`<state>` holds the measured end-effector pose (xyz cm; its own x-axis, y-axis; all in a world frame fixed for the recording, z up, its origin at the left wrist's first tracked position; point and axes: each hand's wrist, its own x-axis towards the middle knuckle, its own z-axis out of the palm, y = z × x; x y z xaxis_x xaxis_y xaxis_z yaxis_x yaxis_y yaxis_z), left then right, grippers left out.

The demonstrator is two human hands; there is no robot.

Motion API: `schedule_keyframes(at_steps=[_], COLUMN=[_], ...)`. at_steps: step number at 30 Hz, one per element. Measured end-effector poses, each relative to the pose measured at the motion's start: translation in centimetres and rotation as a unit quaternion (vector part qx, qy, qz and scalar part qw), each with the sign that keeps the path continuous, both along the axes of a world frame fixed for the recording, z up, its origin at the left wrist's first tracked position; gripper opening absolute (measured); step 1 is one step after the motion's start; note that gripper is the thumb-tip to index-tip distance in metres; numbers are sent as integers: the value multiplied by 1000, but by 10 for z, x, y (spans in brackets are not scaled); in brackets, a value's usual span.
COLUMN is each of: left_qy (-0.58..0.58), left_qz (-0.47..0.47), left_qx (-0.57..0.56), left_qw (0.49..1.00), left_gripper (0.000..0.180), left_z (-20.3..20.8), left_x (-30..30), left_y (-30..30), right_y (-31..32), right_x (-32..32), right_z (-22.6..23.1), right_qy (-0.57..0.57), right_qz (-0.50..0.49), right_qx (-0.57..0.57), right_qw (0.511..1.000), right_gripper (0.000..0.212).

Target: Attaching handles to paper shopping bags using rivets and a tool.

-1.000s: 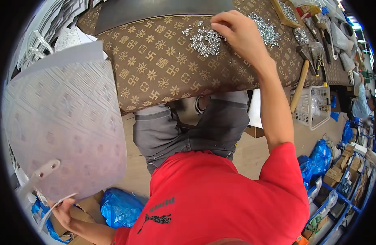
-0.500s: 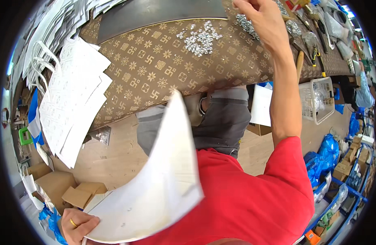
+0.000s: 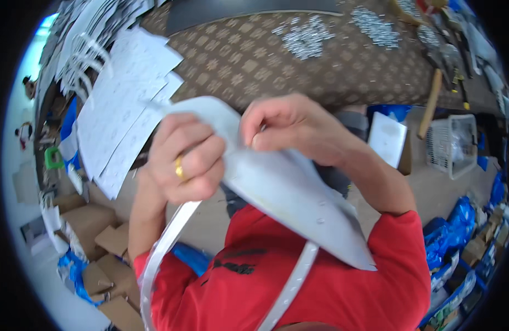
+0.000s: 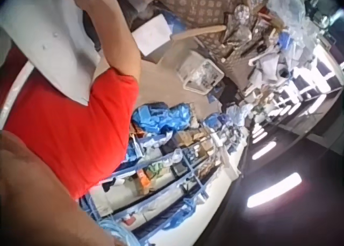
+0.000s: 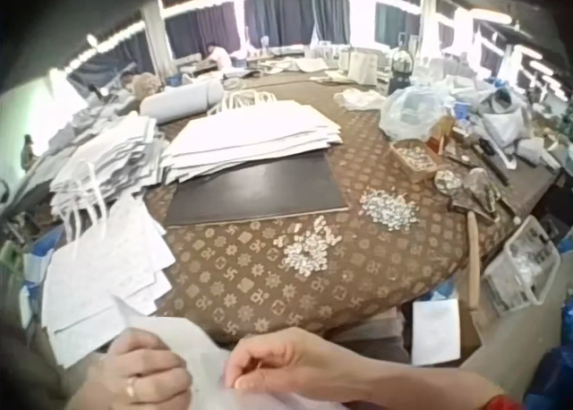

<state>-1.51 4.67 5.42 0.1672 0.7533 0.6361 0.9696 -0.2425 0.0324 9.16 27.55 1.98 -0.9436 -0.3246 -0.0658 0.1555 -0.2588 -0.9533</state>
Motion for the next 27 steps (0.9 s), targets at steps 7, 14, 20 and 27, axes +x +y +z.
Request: schedule_keyframes(at_steps=[7,14,20,27], left_qy=[-42,-81,-178,-105], left_qz=[-30,-25,61,129], left_qx=[55,18,-28,-42], left_qw=[997,996,982,985], left_gripper=[29,32,37,36], left_z=[-11,-3,16,20], left_x=[-16,-16,7,16], left_y=[12,17,25,32], right_y=[-9,-6,-7,40], right_x=[-20,-20,-19,-16], right_z=[-12,-1,9,7], right_qy=[17,3,98,162], right_qz=[13,23,-36,-70], right_qx=[-59,-44,122,130], right_qw=[998,999,987,976], right_gripper=[9,6,8,15])
